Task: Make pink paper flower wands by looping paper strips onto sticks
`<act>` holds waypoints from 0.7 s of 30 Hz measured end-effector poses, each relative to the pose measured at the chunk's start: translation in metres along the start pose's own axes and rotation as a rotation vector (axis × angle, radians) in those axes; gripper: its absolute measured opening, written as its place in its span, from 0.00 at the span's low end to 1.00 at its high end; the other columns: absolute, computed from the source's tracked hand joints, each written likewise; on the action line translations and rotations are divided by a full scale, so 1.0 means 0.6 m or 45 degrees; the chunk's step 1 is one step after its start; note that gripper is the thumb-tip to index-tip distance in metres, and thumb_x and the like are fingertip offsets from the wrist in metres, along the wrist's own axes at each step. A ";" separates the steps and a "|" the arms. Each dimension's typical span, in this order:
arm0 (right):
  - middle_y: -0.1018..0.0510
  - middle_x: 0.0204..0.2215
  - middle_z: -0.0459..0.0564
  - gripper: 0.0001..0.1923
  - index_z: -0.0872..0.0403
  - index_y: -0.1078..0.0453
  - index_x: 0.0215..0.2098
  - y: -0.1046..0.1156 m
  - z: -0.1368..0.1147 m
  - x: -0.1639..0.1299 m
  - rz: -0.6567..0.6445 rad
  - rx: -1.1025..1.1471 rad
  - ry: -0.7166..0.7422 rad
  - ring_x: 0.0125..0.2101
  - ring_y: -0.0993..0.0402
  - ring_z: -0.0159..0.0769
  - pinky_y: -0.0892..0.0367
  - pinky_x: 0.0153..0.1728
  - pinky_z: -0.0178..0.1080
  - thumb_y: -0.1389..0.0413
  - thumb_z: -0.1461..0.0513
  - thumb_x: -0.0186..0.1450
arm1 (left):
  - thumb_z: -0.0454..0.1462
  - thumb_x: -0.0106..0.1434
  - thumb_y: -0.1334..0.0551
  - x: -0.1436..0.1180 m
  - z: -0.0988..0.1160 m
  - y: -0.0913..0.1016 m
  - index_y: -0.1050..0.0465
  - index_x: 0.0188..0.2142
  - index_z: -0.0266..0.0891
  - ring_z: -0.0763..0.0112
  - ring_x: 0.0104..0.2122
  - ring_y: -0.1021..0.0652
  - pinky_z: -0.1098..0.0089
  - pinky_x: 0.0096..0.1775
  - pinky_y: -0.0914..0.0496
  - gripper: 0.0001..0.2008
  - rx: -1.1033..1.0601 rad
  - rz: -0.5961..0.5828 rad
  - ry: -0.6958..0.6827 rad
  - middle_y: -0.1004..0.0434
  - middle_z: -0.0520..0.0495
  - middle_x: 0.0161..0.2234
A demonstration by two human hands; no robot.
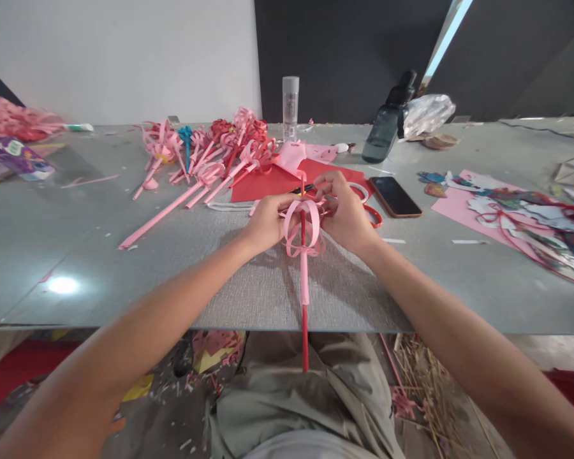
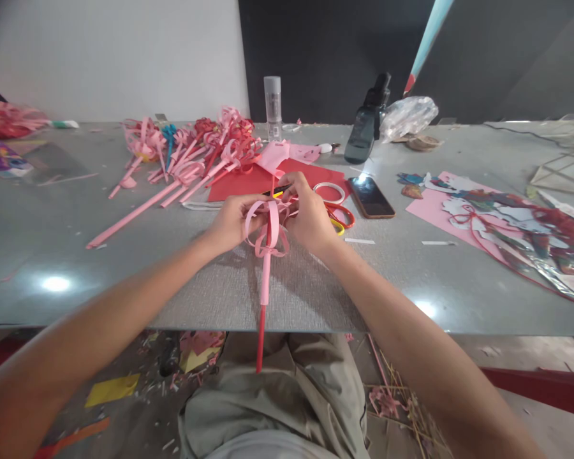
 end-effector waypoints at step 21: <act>0.25 0.25 0.41 0.19 0.50 0.34 0.42 0.003 0.034 0.006 0.043 0.221 -0.144 0.26 0.29 0.33 0.35 0.29 0.38 0.34 0.64 0.56 | 0.36 0.63 0.33 0.003 -0.013 0.009 0.22 0.53 0.42 0.65 0.40 0.16 0.67 0.43 0.24 0.17 0.120 0.017 -0.071 0.15 0.46 0.44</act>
Point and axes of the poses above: each hand's wrist, its own x-axis towards the middle knuckle, its own y-axis out of the back of the hand, z = x × y, the point moved 7 cm from there along x, towards the middle knuckle
